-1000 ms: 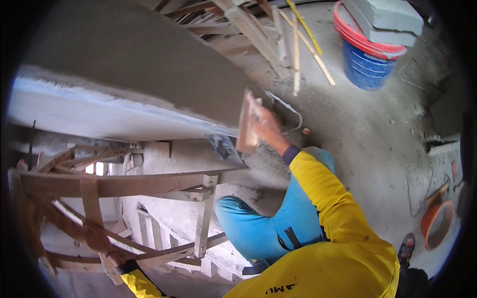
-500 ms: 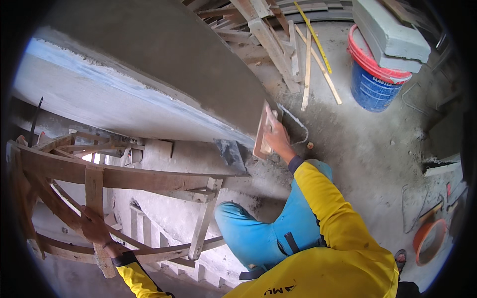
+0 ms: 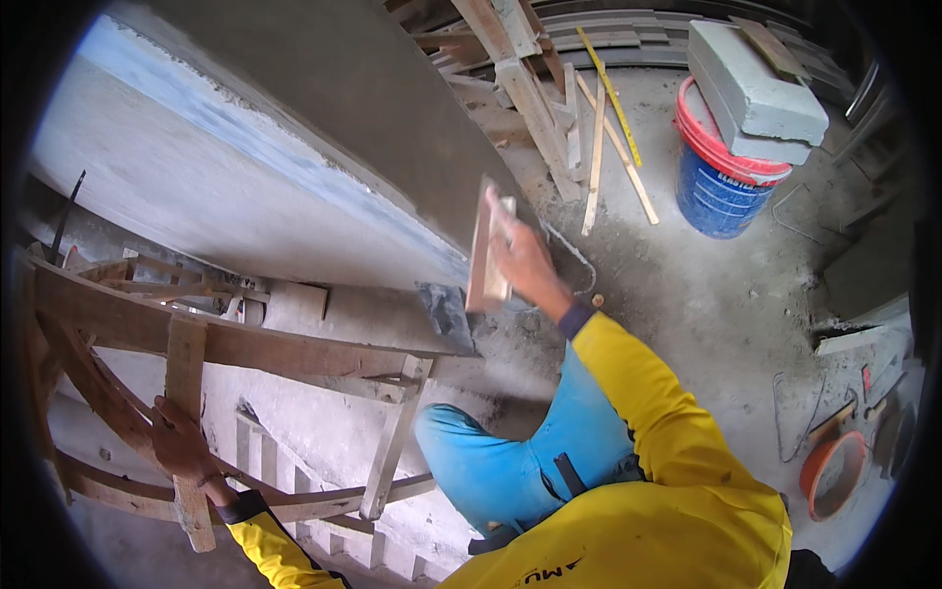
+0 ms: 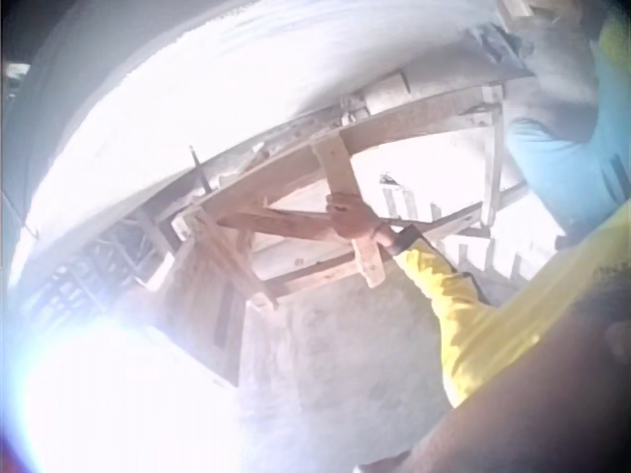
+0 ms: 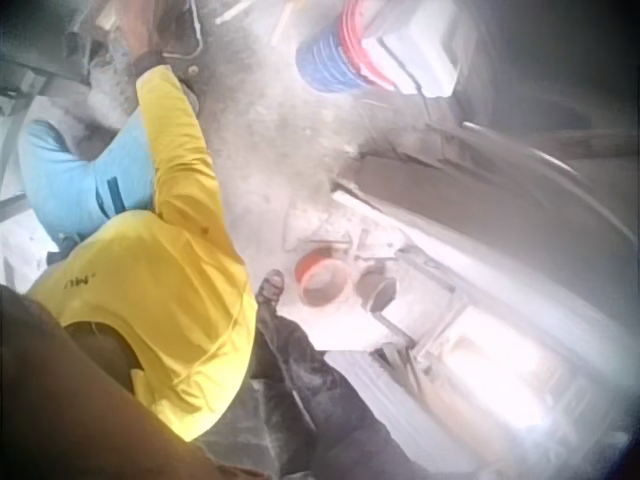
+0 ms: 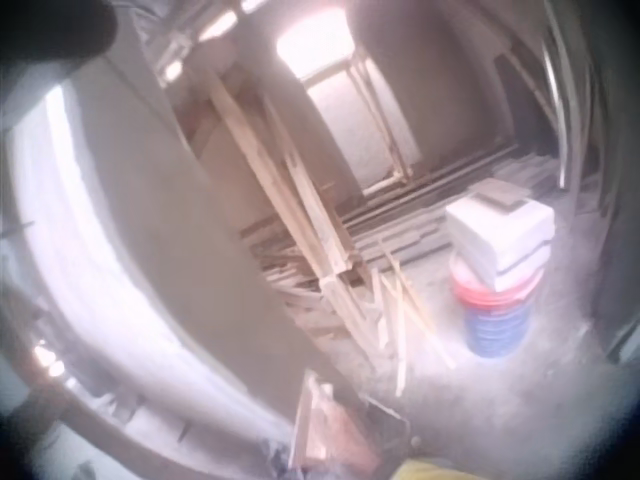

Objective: The person squats on the floor and uses a wooden float to smooth wet plaster on a vertical wall surface. They repeatedly scrape and level the plaster along the edge of a wooden support structure.

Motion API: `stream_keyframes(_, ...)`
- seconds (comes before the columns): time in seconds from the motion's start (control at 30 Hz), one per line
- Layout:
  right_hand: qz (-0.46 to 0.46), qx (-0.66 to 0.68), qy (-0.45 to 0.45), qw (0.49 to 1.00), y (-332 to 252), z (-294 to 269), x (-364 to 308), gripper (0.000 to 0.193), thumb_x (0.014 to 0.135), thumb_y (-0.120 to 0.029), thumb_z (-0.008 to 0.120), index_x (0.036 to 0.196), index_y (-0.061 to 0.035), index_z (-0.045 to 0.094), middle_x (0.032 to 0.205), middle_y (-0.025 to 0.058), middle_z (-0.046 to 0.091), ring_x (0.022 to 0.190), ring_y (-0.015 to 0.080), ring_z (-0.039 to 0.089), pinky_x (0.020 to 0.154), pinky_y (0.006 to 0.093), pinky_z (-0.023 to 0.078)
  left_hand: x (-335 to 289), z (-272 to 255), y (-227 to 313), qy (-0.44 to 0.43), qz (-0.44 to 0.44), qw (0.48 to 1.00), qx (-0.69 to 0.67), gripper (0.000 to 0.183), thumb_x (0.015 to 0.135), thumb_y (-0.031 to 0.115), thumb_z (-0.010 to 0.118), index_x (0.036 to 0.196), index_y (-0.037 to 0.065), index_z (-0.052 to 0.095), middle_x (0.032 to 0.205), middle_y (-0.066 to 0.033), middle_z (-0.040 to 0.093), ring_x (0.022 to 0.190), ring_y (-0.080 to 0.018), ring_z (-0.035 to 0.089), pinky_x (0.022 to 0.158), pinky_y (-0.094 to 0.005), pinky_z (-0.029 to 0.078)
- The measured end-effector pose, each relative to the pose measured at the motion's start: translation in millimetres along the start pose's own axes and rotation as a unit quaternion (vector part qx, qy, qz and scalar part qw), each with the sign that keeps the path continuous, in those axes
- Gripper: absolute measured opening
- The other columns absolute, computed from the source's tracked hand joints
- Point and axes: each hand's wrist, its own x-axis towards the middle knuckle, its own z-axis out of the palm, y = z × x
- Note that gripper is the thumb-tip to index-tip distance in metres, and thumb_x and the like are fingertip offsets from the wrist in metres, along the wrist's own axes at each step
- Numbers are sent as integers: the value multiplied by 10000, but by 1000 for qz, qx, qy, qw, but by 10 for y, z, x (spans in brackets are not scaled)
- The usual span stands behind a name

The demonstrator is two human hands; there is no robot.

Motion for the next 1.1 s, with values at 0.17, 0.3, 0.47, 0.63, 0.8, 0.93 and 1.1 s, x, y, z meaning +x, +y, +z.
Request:
stream_keyframes(0.17, -17, -39, -24, 999, -668, -194, 254, 706, 894, -80, 497, 1544, -281, 306, 1312, 268, 573, 1178, 443, 575, 987, 420, 466, 11, -83, -24, 9, 3, 1000, 11, 505, 1014, 537, 361, 1069, 186, 720, 894, -119, 715, 815, -360, 690, 662, -466, 543)
stream_keyframes(0.3, -40, -32, 32, 998, -138, -105, 367, 689, 886, -154, 539, 1533, -258, 330, 955, 278, 670, 914, 441, 650, 831, 477, 511, -38, -131, 137, -3, 16, 999, -29, 521, 1015, 541, 353, 1026, 154, 701, 899, -124, 711, 807, -366, 684, 650, -470, 537)
stream_keyframes(0.47, -71, -36, 29, 996, -578, -31, 231, 698, 883, -170, 535, 1535, -293, 318, 1040, 294, 656, 940, 441, 651, 859, 482, 515, -76, -314, 112, -11, 37, 997, -70, 536, 1018, 545, 346, 973, 126, 677, 879, -127, 706, 793, -377, 677, 640, -474, 532)
stream_keyframes(0.63, 30, -39, -2, 999, -496, -227, 508, 688, 891, -124, 531, 1535, -260, 329, 1228, 293, 609, 1087, 431, 630, 948, 397, 495, -72, -274, 168, -7, 36, 997, -62, 530, 1018, 543, 355, 951, 122, 670, 863, -134, 702, 744, -385, 674, 599, -472, 527)
stream_keyframes(0.8, -109, -14, 34, 993, -454, -30, 312, 684, 880, -192, 543, 1529, -256, 333, 1090, 296, 650, 1022, 476, 613, 894, 500, 494, -125, -179, 198, 12, 35, 997, -72, 520, 1015, 548, 365, 930, 137, 673, 841, -127, 700, 721, -370, 678, 575, -467, 528)
stream_keyframes(0.93, 7, -90, 44, 995, -671, -218, 499, 700, 877, -187, 557, 1533, -243, 319, 1057, 295, 655, 996, 467, 627, 866, 511, 496, -85, -236, 183, 33, 57, 994, -85, 519, 1013, 554, 367, 925, 148, 678, 808, -111, 690, 704, -354, 677, 556, -454, 524)
stream_keyframes(1.1, -125, -29, 30, 991, -126, 14, 187, 708, 874, -175, 551, 1537, -253, 316, 1069, 300, 650, 994, 463, 629, 870, 512, 497, -83, -123, 156, 36, 38, 997, -60, 516, 1012, 553, 368, 904, 148, 669, 785, -108, 675, 678, -356, 664, 538, -455, 506)
